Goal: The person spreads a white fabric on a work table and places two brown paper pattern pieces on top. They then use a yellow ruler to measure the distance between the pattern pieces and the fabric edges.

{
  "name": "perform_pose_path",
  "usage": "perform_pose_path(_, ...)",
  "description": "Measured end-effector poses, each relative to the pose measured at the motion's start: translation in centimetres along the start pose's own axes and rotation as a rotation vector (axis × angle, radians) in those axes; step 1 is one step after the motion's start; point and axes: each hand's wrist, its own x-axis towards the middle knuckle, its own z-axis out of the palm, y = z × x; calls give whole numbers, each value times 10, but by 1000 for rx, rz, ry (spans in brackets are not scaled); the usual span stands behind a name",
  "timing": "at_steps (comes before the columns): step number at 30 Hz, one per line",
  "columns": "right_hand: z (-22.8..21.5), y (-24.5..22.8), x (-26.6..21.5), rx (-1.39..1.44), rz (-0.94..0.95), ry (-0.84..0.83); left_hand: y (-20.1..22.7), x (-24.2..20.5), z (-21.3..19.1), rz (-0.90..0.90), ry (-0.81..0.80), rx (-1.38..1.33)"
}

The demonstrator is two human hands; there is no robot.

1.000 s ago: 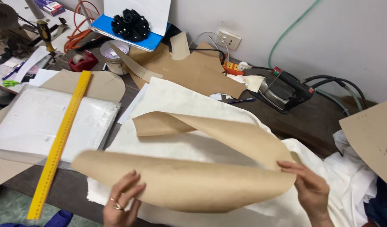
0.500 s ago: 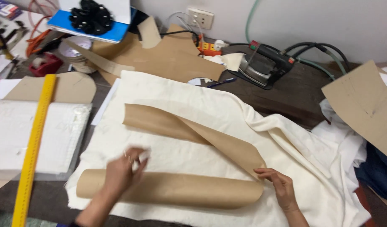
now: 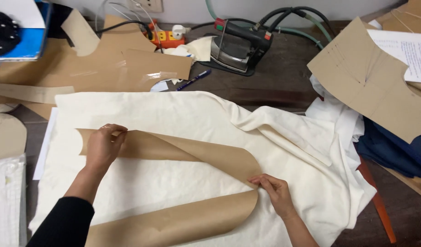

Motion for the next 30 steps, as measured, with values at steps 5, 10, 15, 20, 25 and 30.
perform_pose_path(5, 4, -1, 10, 9, 44, 27, 11, -25, -8, 242, 224, -143)
perform_pose_path(10, 10, 12, 17, 30, 126, 19, 11, -58, -6, 399, 454, -14)
perform_pose_path(15, 13, 7, 13, -91, 28, -12, -27, -74, 12, 371, 371, 15)
perform_pose_path(20, 12, -6, 12, -78, 67, 120, -34, -88, 16, 285, 319, -36)
perform_pose_path(25, 21, -35, 53, -340, 8, 280, -31, -94, 14, 323, 329, -108)
perform_pose_path(30, 66, -104, 119, -554, 445, -117, -30, -97, 13, 339, 338, -92)
